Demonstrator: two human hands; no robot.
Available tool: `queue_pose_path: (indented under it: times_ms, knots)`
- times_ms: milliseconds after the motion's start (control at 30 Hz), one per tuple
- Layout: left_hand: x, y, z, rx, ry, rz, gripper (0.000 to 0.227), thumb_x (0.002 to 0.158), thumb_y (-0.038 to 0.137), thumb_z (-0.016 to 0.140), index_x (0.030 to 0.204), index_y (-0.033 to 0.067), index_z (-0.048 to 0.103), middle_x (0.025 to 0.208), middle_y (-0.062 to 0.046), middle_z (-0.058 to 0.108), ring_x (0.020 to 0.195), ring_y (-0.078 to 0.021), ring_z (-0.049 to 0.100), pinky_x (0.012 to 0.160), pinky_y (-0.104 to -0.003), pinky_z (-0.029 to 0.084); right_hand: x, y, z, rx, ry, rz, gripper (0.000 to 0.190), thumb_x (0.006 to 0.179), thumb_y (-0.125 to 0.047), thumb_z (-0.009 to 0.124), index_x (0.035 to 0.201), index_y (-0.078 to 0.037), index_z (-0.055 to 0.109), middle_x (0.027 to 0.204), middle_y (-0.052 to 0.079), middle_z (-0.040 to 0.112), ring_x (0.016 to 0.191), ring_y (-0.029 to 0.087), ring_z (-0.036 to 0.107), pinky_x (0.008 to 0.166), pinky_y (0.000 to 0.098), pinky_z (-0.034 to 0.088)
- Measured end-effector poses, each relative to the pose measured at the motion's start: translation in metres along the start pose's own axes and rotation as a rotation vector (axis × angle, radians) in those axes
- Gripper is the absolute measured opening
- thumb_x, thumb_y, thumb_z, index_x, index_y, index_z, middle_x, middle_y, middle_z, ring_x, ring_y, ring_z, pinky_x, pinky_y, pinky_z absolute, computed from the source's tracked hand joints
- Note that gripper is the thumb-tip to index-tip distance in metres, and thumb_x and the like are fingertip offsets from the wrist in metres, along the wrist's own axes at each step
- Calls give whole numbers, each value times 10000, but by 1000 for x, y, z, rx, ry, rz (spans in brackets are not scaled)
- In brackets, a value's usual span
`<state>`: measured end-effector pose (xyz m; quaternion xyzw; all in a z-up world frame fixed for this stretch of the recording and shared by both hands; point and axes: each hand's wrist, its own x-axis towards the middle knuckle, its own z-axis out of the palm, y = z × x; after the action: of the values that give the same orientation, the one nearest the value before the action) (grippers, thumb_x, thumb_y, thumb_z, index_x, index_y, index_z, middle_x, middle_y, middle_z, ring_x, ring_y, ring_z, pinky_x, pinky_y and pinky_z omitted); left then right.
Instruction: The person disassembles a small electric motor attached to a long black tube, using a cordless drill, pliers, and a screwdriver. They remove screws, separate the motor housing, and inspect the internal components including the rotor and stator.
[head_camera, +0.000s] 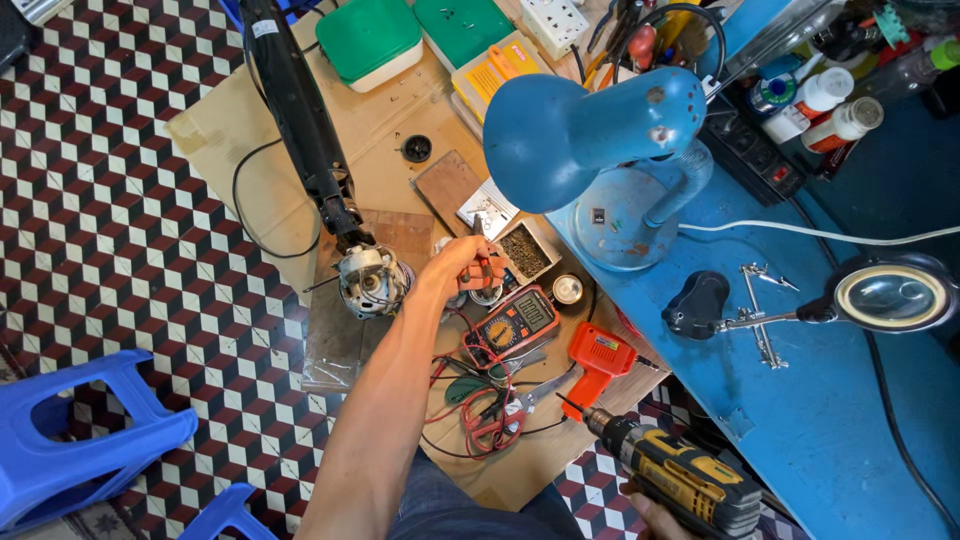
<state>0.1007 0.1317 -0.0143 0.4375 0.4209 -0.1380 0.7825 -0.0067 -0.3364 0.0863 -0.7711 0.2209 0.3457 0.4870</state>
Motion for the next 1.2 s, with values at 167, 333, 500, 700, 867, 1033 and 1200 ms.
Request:
queue_pose_path:
  times_ms: [167, 333, 500, 700, 867, 1033, 1200]
  knots:
    - [0, 2, 3, 153, 29, -45, 374, 858, 17, 441, 1204, -40, 569, 1024, -232, 746, 790, -307, 763, 691, -390, 661, 6, 2, -2, -8, -10, 45, 526, 730, -2, 830, 1230, -11, 669, 906, 224, 809, 569, 239, 708, 484, 383, 573]
    - [-5, 0, 4, 165, 95, -56, 336, 884, 15, 454, 1191, -85, 546, 1027, -254, 754, 771, -306, 760, 653, -383, 662, 11, 0, 2, 2, -12, 60, 522, 743, -21, 848, 1235, -13, 676, 902, 228, 814, 527, 253, 690, 460, 404, 562]
    - [-19, -8, 9, 128, 125, -35, 307, 882, 45, 436, 1175, 20, 522, 924, -191, 740, 695, -239, 725, 610, -360, 626, 0, -22, 2, -30, -78, 105, 491, 752, -34, 856, 1216, -16, 695, 873, 210, 816, 489, 252, 661, 442, 400, 545]
    - [-78, -66, 29, 113, 75, 264, 322, 900, 96, 589, 1198, 6, 511, 780, -138, 656, 601, -171, 605, 508, -300, 463, -29, -80, 27, -117, -137, 9, 408, 825, -175, 793, 1189, -19, 696, 818, 118, 776, 483, 227, 651, 422, 375, 491]
    - [-128, -142, 42, -23, 96, 254, 265, 935, 156, 621, 1140, -7, 585, 788, -86, 638, 622, -131, 608, 544, -284, 523, -19, -80, 49, 130, -247, -83, 371, 861, -182, 746, 1149, 51, 764, 849, 112, 688, 581, 159, 646, 489, 310, 525]
    - [-158, -183, 22, 127, 338, 231, 240, 929, 200, 616, 1106, 45, 664, 809, -60, 673, 666, -142, 678, 594, -285, 597, 1, -63, 57, 301, -290, -96, 356, 833, -154, 695, 1130, 43, 710, 1004, 164, 789, 568, 153, 632, 488, 307, 538]
    - [-179, -201, -3, 71, 439, 289, 283, 916, 193, 613, 1153, 47, 666, 827, -59, 681, 692, -141, 695, 613, -284, 603, 17, -40, 55, 405, -340, -127, 350, 856, -174, 675, 1141, 30, 684, 1006, 177, 772, 564, 160, 636, 487, 288, 554]
